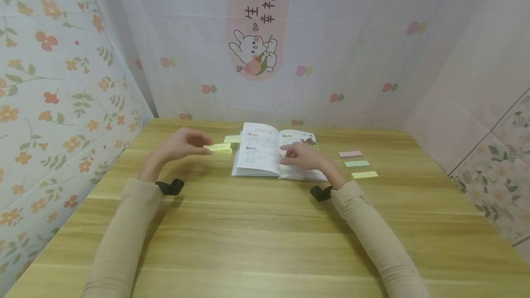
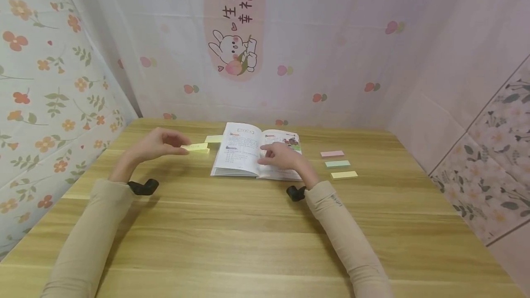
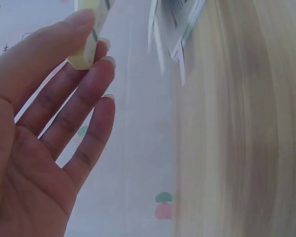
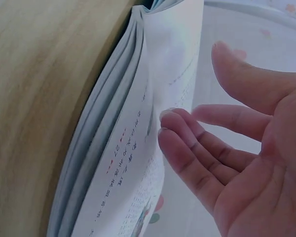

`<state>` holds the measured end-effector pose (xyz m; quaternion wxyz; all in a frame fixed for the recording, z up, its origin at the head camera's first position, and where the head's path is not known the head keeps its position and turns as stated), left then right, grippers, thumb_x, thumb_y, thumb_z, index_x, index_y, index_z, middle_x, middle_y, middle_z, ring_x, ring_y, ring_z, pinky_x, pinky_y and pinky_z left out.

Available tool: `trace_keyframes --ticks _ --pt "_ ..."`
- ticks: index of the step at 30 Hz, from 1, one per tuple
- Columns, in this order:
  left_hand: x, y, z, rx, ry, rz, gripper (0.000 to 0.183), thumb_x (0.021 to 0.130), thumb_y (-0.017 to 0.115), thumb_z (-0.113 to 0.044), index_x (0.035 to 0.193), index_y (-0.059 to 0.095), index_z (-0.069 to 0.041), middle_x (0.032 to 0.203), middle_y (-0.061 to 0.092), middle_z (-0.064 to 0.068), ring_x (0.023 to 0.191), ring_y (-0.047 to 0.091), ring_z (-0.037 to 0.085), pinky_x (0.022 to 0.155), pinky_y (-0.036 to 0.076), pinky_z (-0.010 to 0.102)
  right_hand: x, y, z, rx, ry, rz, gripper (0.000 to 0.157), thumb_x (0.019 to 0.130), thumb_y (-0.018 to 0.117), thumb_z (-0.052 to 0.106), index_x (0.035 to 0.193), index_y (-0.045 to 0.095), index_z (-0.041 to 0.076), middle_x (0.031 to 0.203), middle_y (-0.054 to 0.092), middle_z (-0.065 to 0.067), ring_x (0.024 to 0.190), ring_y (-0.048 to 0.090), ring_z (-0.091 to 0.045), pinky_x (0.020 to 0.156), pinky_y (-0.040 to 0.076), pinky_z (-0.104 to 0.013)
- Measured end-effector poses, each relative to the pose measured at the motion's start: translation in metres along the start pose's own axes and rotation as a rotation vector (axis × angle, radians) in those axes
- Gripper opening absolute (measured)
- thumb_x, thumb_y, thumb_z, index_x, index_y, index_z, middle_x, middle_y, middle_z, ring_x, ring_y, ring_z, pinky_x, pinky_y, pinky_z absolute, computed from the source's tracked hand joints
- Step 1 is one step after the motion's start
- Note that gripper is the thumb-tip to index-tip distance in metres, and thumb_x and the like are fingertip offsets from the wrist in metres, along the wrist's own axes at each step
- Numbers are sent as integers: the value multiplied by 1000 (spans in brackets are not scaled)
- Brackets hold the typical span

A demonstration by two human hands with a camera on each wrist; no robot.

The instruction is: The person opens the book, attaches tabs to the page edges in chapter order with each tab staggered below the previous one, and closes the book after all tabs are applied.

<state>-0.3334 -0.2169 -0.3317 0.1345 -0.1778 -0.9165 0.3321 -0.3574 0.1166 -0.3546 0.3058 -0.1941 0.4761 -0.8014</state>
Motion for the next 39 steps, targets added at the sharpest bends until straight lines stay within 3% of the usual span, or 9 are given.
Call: trace_keyframes --ticks 12,19,25,32,39 --pt "7 4 -27 27 161 -140 28 87 81 -15 112 74 -4 107 73 11 91 67 19 81 52 28 -5 -21 8 64 -4 -194 35 99 65 16 126 65 -7 100 71 -12 91 67 -26 84 55 -42" --pt "10 12 -45 22 218 -188 26 87 81 -12 111 74 -4 106 73 9 90 67 18 82 52 32 -12 -34 20 140 -6 -318 24 100 63 14 117 69 -2 108 72 -13 94 68 -26 85 56 -41" --pt "12 18 -60 12 235 -244 27 87 81 -12 111 74 -2 101 74 10 86 66 20 81 51 35 -18 -45 34 207 -64 -414 22 102 62 16 114 69 -1 98 71 -12 84 68 -29 76 56 -38" --pt "11 26 -82 -26 252 -273 26 87 80 -10 111 73 -2 104 73 11 86 65 21 80 50 34 -26 -53 53 195 -114 -482 22 103 60 20 113 69 2 95 70 -7 79 65 -19 73 55 -36" --pt "8 36 -105 -1 342 -292 26 86 81 -9 110 73 -4 103 72 7 86 63 19 81 53 33 -36 -58 77 210 -157 -512 24 103 60 23 115 70 5 91 70 -3 75 63 -17 68 53 -34"
Point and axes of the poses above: each hand's wrist, its own x-axis towards the middle knuckle, its own y-axis out of the palm, z = x × y, the point moved 6 cm from there along x, towards the middle knuckle
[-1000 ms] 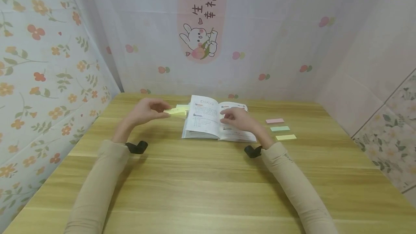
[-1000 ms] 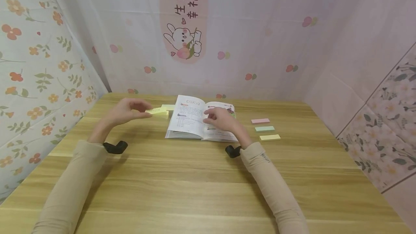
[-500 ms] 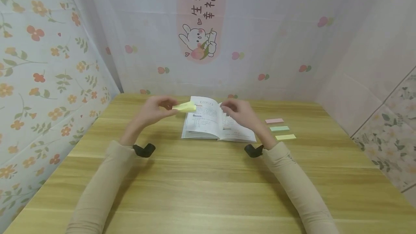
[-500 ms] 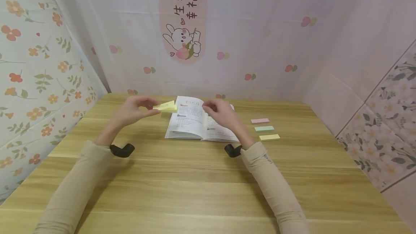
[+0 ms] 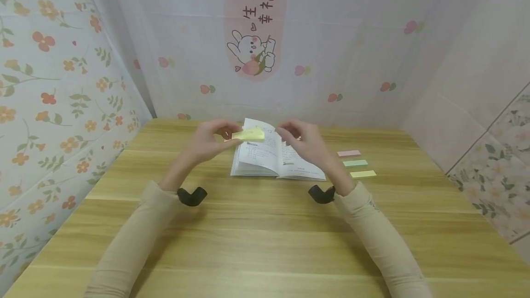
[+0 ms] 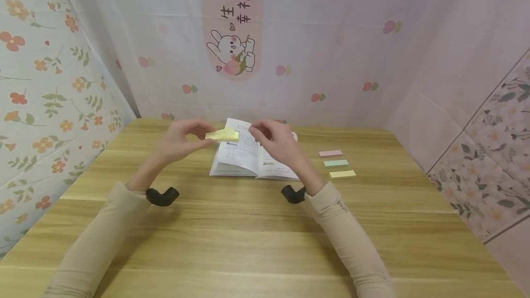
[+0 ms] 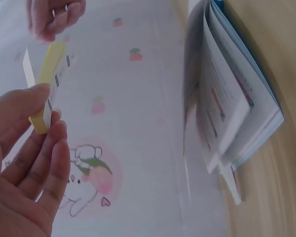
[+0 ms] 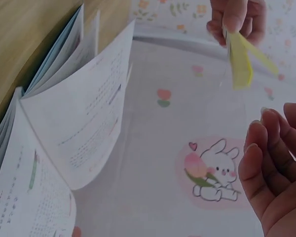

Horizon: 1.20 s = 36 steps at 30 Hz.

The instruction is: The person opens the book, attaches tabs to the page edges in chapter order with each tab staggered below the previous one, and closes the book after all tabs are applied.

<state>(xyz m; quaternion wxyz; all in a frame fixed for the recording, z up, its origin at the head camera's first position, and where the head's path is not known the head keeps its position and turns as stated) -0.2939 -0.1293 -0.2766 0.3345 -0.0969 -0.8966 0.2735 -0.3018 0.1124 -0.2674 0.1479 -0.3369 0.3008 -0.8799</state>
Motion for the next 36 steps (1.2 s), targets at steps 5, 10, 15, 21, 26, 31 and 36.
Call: trace_keyframes --ticks 5,10,15,21,26,31,36 --pt "1 5 -13 7 105 -18 24 84 81 -5 107 73 -2 98 72 6 81 62 18 77 55 37 -1 1 14 26 -52 -4 21 103 61 21 111 71 5 85 67 -1 71 61 -17 66 51 -37" --pt "1 9 -20 14 193 -26 23 83 81 -2 104 73 -3 96 71 4 79 60 15 74 55 37 -2 4 23 50 -92 -10 16 101 63 17 107 71 4 81 63 -1 67 58 -17 63 49 -38" --pt "1 12 -26 -6 257 -24 23 81 81 2 102 72 -2 95 71 5 79 61 16 72 57 44 -3 8 26 65 -103 -8 15 101 62 14 103 72 2 79 62 -2 65 57 -19 60 47 -30" --pt "1 15 -33 23 294 -24 24 81 81 3 102 72 -2 93 70 4 79 58 16 71 57 41 -5 11 26 58 -95 1 15 101 63 14 99 72 2 77 62 -1 63 55 -17 58 44 -29" --pt "-1 17 -41 98 332 -48 24 81 80 3 102 72 -2 92 69 5 78 58 21 73 54 33 -5 11 28 61 -125 -15 13 100 64 11 96 72 2 74 62 -6 61 52 -16 56 43 -31" --pt "-3 19 -45 152 349 -69 22 81 79 5 100 70 -1 92 69 6 77 59 29 73 53 34 -5 11 30 62 -168 -33 10 99 65 8 93 71 1 73 62 -4 58 51 -15 54 41 -29" --pt "-4 19 -47 182 348 -85 21 81 78 6 99 69 0 92 68 8 76 60 29 70 54 37 -5 11 34 68 -228 -56 8 97 65 3 92 71 1 72 62 1 57 49 -13 52 39 -25"
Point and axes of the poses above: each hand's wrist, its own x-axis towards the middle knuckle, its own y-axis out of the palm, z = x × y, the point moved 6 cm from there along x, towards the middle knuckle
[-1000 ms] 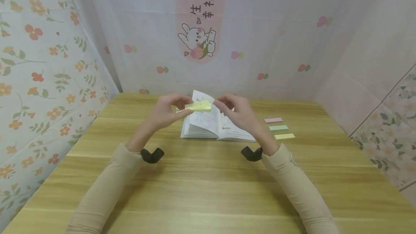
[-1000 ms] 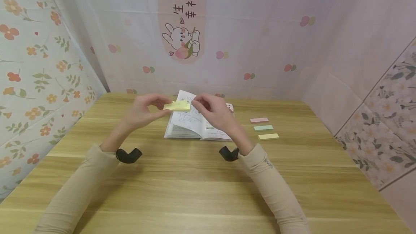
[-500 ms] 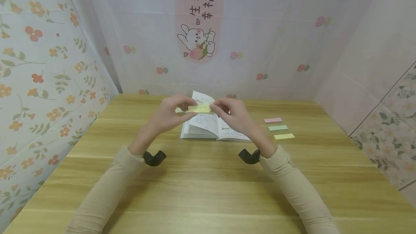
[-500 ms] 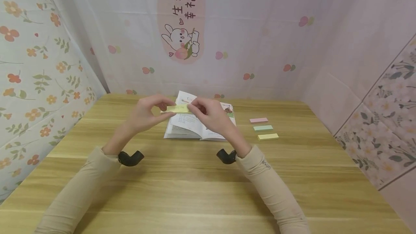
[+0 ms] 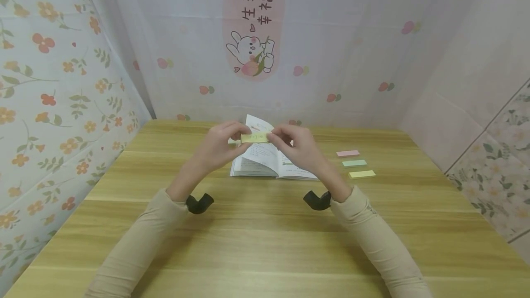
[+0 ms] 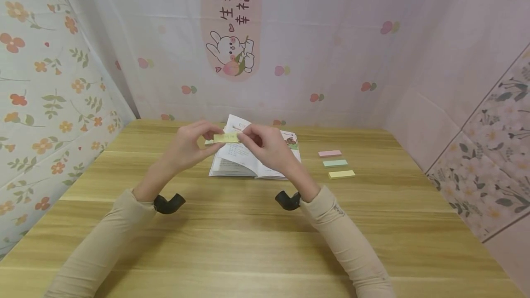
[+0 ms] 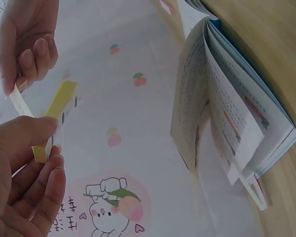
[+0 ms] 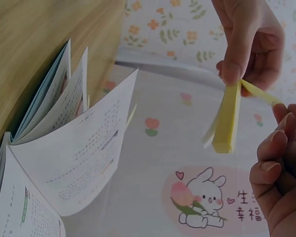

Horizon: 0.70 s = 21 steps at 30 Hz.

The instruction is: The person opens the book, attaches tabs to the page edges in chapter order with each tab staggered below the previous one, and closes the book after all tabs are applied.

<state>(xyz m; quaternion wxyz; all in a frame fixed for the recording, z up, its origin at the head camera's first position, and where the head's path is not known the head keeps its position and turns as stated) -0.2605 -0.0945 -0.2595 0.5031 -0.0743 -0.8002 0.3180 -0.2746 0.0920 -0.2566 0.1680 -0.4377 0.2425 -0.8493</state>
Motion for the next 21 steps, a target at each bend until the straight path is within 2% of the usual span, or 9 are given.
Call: trace_keyframes --ticks 5,8,12,17,21 --pt "0 -1 0 22 -8 -3 21 81 78 6 99 68 1 93 68 10 77 61 27 71 55 37 1 0 4 13 -59 -21 6 95 67 0 90 70 1 72 62 -1 57 49 -13 53 40 -24" --pt "0 -3 2 33 -24 -9 23 79 78 9 99 68 3 92 68 11 77 62 27 72 56 37 1 -3 4 8 -59 -42 5 95 67 1 92 71 0 74 64 -3 58 49 -13 54 41 -24" --pt "0 -6 7 33 -54 -39 25 78 77 12 99 68 5 90 69 13 76 62 28 72 57 38 1 -9 -2 -1 -7 -60 8 97 66 4 93 72 0 73 63 -4 60 50 -14 55 41 -24" --pt "0 -9 10 20 -64 -85 24 79 79 7 101 68 6 91 70 14 76 62 25 72 57 35 1 -18 -8 13 66 -53 13 100 62 10 96 72 2 71 59 -4 61 50 -16 56 41 -25" --pt "0 -8 10 4 -75 -96 23 80 80 6 101 69 5 92 70 14 77 62 24 73 56 34 1 -23 -10 31 77 -59 15 101 61 9 96 70 -1 70 59 -11 61 50 -17 57 41 -25"
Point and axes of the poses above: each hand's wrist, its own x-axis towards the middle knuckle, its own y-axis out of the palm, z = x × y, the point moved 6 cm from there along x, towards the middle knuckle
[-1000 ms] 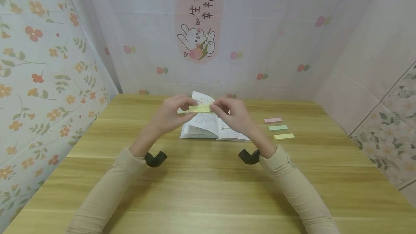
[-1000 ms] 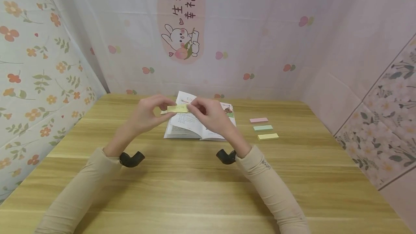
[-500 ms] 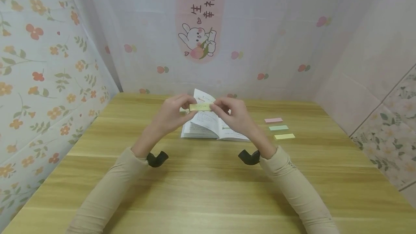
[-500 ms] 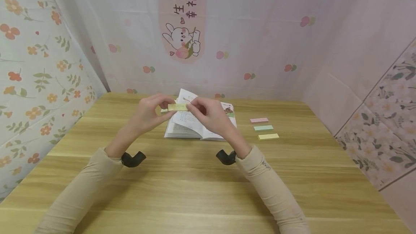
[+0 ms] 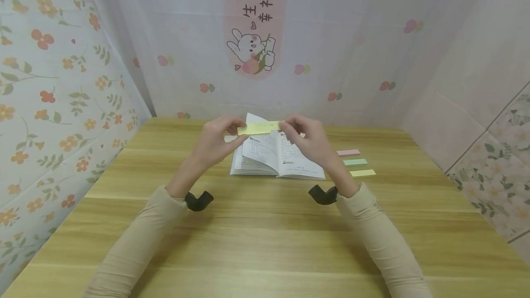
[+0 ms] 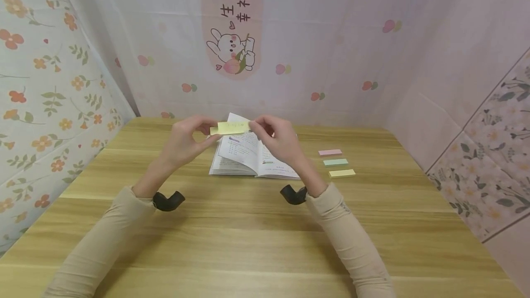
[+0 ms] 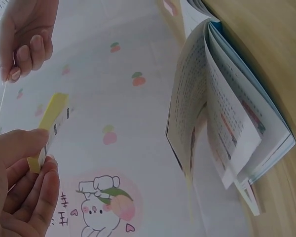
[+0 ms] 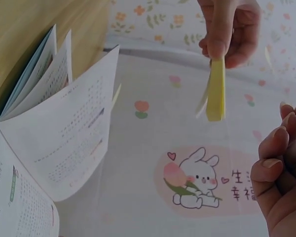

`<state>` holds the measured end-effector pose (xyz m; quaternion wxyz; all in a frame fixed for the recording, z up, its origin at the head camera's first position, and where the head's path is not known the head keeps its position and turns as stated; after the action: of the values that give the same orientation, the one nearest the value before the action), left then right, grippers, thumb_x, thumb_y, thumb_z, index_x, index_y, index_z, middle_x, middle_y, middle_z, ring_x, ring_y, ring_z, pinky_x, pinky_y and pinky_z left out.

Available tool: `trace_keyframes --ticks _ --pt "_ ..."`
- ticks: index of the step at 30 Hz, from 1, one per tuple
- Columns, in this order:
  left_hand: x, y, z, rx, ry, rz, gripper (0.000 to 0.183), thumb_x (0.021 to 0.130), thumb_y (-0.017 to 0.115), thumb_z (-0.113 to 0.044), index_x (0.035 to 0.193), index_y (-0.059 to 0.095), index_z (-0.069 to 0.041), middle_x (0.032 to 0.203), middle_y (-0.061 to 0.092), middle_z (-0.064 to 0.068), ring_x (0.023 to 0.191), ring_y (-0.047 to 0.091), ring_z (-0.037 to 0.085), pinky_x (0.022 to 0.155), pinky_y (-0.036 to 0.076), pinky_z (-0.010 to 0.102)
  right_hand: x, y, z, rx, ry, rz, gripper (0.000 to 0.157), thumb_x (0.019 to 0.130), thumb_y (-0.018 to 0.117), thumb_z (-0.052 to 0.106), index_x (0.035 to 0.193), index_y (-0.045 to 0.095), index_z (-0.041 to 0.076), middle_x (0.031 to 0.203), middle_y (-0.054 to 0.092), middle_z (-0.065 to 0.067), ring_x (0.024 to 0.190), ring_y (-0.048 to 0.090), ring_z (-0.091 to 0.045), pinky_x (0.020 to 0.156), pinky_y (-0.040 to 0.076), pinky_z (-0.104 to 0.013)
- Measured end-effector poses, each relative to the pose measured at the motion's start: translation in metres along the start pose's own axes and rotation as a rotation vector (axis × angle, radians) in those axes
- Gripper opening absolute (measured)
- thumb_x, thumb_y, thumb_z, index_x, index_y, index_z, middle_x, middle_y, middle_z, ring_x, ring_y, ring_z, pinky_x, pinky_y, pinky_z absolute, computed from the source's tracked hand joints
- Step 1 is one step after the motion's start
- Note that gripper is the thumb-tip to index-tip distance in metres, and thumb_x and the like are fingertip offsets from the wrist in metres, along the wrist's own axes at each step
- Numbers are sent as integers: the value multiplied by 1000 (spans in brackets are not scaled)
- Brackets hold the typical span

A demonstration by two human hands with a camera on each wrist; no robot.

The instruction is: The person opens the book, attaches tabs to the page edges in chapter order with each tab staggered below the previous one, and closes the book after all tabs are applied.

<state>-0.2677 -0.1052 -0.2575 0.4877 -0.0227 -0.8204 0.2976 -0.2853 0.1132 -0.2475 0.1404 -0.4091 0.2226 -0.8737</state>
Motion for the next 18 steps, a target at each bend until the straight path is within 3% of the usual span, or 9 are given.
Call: trace_keyframes --ticks 8,14,18 --pt "2 4 -1 -59 -42 -13 24 81 81 4 101 70 5 95 71 14 77 65 28 74 57 36 1 -15 -5 55 52 -31 16 101 59 7 94 68 -5 69 55 -8 59 49 -20 53 42 -22" --pt "5 12 -4 -90 -33 -15 22 80 81 3 100 71 4 93 71 12 76 64 22 73 57 32 2 -31 -18 62 125 -43 15 101 58 5 98 67 -7 71 55 -15 60 48 -17 53 40 -20" --pt "10 18 -7 -97 -22 -15 21 81 80 3 99 70 4 93 71 12 75 63 20 72 57 33 2 -43 -5 36 152 -47 16 101 56 1 98 65 -12 71 54 -14 63 49 -22 57 40 -20"
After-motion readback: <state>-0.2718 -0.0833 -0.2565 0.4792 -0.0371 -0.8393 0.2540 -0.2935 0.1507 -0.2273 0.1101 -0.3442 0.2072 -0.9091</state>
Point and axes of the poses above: each hand's wrist, its own x-axis towards the middle knuckle, its own y-axis out of the palm, z = x × y, the point moved 6 cm from there along x, towards the middle knuckle
